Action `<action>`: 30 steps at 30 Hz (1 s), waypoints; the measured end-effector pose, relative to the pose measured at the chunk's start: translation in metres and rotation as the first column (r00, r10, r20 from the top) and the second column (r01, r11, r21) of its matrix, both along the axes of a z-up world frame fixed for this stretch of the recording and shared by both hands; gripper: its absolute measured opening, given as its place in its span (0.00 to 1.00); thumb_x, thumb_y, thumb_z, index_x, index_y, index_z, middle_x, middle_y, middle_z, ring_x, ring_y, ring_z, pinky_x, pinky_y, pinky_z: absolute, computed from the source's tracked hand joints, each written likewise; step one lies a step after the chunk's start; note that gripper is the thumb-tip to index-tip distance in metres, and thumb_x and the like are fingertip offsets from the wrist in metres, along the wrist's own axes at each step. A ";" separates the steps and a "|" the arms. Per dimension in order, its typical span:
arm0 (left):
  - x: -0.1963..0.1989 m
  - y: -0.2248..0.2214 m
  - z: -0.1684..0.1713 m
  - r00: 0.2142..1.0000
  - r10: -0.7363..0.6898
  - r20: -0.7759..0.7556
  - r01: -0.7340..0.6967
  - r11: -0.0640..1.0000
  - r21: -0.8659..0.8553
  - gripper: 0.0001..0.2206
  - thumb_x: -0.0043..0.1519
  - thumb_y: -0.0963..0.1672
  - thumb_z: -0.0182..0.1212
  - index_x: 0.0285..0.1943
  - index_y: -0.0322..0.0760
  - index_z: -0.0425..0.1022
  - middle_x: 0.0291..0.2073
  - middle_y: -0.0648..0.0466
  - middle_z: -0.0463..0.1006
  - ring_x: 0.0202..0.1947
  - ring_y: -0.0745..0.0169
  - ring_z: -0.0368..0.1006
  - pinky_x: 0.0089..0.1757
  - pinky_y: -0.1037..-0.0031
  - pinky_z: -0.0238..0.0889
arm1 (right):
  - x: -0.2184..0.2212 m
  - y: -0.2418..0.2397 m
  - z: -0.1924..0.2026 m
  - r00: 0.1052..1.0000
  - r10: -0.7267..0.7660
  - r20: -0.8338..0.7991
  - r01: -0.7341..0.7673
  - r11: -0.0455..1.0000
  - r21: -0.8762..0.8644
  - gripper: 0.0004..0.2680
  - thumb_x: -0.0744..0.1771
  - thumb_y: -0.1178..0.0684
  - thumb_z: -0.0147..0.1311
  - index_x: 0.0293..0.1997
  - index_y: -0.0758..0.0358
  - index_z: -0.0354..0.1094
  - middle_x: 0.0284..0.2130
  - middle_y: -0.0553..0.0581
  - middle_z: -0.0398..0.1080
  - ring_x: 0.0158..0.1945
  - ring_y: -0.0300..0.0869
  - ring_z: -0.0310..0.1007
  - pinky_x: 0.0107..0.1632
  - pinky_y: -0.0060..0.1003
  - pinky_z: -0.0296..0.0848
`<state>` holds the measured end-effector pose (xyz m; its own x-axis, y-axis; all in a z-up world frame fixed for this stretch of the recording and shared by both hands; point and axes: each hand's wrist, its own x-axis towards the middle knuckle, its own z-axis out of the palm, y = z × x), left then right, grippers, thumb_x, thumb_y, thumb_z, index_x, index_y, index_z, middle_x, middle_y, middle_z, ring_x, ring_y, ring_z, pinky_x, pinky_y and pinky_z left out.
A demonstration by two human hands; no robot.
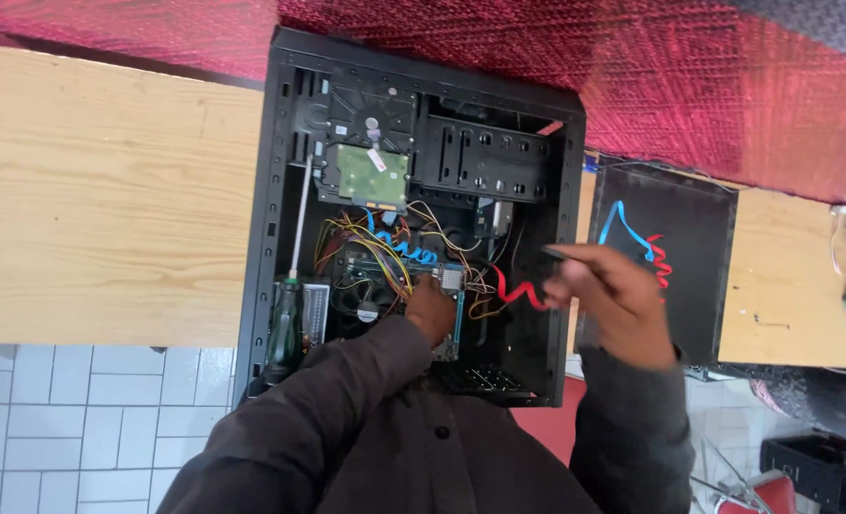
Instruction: Installing and securing an additional hard drive into a computer case using a screwdriver and connecting cables.
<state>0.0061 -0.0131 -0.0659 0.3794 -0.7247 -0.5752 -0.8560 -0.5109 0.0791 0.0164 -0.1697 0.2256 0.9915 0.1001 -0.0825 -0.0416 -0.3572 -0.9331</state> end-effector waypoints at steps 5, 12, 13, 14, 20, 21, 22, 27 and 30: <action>0.009 0.000 -0.003 0.995 0.014 -0.101 -0.005 0.996 0.090 0.19 0.70 0.54 0.56 0.67 0.51 0.73 0.58 0.56 0.79 0.67 0.35 0.62 0.63 0.41 0.49 | -0.058 -0.051 0.012 0.956 -0.293 0.005 0.271 0.891 0.363 0.12 0.71 0.48 0.54 0.55 0.65 0.65 0.36 0.71 0.77 0.47 0.62 0.82 0.44 0.49 0.85; 0.005 0.004 -0.018 0.987 0.081 -0.137 -0.079 0.997 0.013 0.12 0.70 0.51 0.57 0.59 0.53 0.77 0.55 0.54 0.77 0.67 0.37 0.59 0.69 0.40 0.45 | -0.068 -0.191 -0.101 0.194 -0.981 0.008 0.830 0.169 0.531 0.01 0.64 0.58 0.57 0.34 0.60 0.72 0.26 0.60 0.75 0.27 0.47 0.72 0.32 0.38 0.71; 0.006 0.004 -0.021 0.984 0.105 -0.144 -0.104 0.994 0.013 0.15 0.71 0.51 0.54 0.64 0.51 0.75 0.59 0.52 0.75 0.70 0.35 0.56 0.72 0.39 0.42 | -0.060 -0.206 -0.136 0.001 -0.996 -0.095 0.856 -0.048 0.514 0.04 0.58 0.62 0.55 0.20 0.62 0.75 0.22 0.58 0.75 0.22 0.43 0.71 0.27 0.33 0.69; 0.007 0.005 -0.010 0.985 0.101 -0.137 -0.100 0.995 0.012 0.15 0.71 0.51 0.54 0.64 0.51 0.75 0.59 0.52 0.75 0.70 0.35 0.56 0.72 0.39 0.42 | -0.088 -0.238 -0.192 -0.002 -0.996 -0.094 0.852 -0.051 0.521 0.04 0.58 0.62 0.55 0.20 0.62 0.75 0.22 0.58 0.75 0.22 0.43 0.71 0.27 0.33 0.69; 0.014 0.018 0.010 0.993 0.085 -0.080 -0.094 0.989 -0.118 0.12 0.69 0.46 0.54 0.43 0.42 0.85 0.43 0.50 0.85 0.59 0.41 0.73 0.64 0.39 0.55 | -0.142 -0.221 -0.374 0.155 -0.695 -0.702 0.633 -0.475 0.611 0.13 0.72 0.61 0.26 0.60 0.83 0.51 0.49 0.72 0.64 0.60 0.68 0.68 0.57 0.75 0.79; 0.013 0.019 0.016 0.994 0.076 -0.078 -0.086 0.988 -0.127 0.11 0.70 0.45 0.54 0.44 0.41 0.85 0.44 0.50 0.85 0.59 0.41 0.72 0.65 0.40 0.55 | -0.146 -0.214 -0.382 0.166 -0.645 -0.746 0.711 -0.445 0.544 0.12 0.72 0.62 0.34 0.62 0.79 0.53 0.53 0.72 0.67 0.60 0.69 0.70 0.59 0.72 0.78; 0.013 0.019 0.022 0.995 0.068 -0.076 -0.078 0.988 -0.136 0.11 0.70 0.45 0.55 0.44 0.40 0.85 0.45 0.49 0.85 0.59 0.41 0.72 0.65 0.40 0.55 | -0.150 -0.207 -0.390 0.171 -0.592 -0.787 0.782 -0.405 0.475 0.12 0.71 0.62 0.41 0.63 0.74 0.54 0.56 0.72 0.70 0.59 0.69 0.71 0.61 0.69 0.77; 0.013 0.021 0.034 0.998 0.039 -0.044 -0.043 0.994 -0.105 0.12 0.70 0.46 0.53 0.45 0.41 0.84 0.45 0.50 0.84 0.59 0.43 0.73 0.66 0.41 0.55 | -0.140 -0.175 -0.351 0.220 -0.652 -0.725 0.797 -0.308 0.519 0.11 0.72 0.59 0.41 0.62 0.70 0.57 0.54 0.70 0.69 0.59 0.63 0.74 0.61 0.62 0.80; 0.015 0.026 0.047 0.997 0.048 -0.053 -0.054 0.992 -0.117 0.13 0.70 0.45 0.53 0.44 0.40 0.85 0.43 0.49 0.85 0.57 0.43 0.74 0.66 0.41 0.55 | -0.143 -0.189 -0.380 0.286 -0.669 -0.686 0.856 -0.143 0.496 0.11 0.73 0.56 0.43 0.62 0.69 0.61 0.54 0.70 0.70 0.59 0.64 0.73 0.60 0.64 0.78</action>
